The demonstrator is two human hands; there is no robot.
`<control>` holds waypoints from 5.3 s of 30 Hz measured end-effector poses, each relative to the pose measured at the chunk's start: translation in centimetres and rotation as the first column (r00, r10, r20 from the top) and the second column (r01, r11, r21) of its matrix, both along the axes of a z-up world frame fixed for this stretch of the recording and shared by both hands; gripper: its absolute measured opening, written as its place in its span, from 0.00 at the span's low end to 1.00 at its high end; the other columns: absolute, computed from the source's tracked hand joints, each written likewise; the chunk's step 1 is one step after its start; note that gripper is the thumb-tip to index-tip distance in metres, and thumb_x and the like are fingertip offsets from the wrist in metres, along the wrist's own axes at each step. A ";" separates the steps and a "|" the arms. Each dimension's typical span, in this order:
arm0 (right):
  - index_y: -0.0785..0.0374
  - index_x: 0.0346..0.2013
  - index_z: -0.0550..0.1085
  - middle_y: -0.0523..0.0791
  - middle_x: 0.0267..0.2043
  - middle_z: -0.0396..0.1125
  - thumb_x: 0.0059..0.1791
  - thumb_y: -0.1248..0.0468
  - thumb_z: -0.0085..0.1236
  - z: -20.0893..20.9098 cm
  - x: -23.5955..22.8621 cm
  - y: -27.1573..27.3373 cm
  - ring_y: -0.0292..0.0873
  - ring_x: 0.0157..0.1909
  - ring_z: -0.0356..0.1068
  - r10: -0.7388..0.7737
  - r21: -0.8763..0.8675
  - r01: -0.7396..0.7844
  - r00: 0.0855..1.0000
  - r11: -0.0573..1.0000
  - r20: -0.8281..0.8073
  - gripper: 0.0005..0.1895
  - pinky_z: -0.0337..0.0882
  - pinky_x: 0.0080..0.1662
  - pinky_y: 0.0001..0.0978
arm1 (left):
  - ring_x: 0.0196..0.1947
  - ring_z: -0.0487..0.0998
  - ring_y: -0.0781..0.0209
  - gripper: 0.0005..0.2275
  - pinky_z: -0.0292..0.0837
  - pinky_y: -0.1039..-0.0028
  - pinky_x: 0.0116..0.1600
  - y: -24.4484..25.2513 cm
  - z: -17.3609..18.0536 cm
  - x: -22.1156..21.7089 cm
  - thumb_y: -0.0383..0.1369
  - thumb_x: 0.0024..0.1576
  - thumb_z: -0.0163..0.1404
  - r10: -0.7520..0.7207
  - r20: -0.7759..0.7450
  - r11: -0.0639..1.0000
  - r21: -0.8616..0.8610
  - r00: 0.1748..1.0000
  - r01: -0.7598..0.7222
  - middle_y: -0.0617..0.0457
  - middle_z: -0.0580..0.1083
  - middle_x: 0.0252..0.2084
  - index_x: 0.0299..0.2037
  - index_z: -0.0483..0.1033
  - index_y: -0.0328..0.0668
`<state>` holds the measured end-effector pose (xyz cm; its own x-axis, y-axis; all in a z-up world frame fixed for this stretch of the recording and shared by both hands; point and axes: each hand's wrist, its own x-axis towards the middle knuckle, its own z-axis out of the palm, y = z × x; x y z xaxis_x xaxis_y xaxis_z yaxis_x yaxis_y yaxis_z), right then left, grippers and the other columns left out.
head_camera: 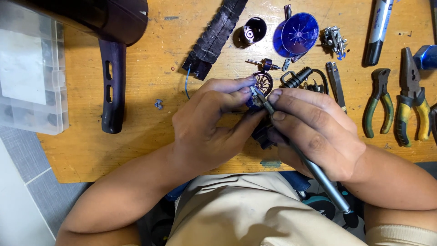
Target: Repairing small electronic components using a precision tool on a workbench
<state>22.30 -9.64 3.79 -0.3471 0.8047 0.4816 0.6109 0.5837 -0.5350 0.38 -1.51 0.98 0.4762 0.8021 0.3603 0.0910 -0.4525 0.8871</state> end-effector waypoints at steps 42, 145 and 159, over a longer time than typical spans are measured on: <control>0.68 0.55 0.83 0.52 0.42 0.77 0.66 0.67 0.73 -2.8 3.1 -0.4 0.58 0.42 0.77 -0.090 -0.267 0.131 0.983 0.955 0.159 0.07 0.74 0.46 0.49 | 0.26 0.80 0.17 0.10 0.67 0.30 0.24 -0.1 -2.4 1.1 0.34 0.73 0.54 -0.223 -0.716 0.934 0.038 0.661 0.356 0.44 0.84 0.37 0.55 0.65 0.45; 0.75 0.51 0.81 0.56 0.48 0.80 0.66 0.73 0.67 -3.7 2.5 0.9 0.59 0.47 0.79 -0.134 -0.274 0.119 0.990 0.954 -0.039 0.04 0.78 0.52 0.51 | 0.52 0.83 0.37 0.10 0.76 0.48 0.50 0.8 -2.4 1.1 0.33 0.70 0.54 -0.291 -0.589 0.955 -0.130 0.754 0.267 0.46 0.82 0.50 0.59 0.75 0.43; 0.84 0.64 0.58 0.75 0.56 0.75 0.82 0.71 0.31 1.1 4.8 -0.5 0.69 0.59 0.80 -0.388 -0.222 0.350 0.907 0.910 -0.166 0.12 0.74 0.65 0.53 | 0.28 0.73 0.69 0.14 0.78 0.68 0.43 3.0 2.2 -1.1 0.29 0.68 0.68 -0.051 -0.433 0.999 -0.036 0.900 0.039 0.63 0.72 0.30 0.59 0.80 0.46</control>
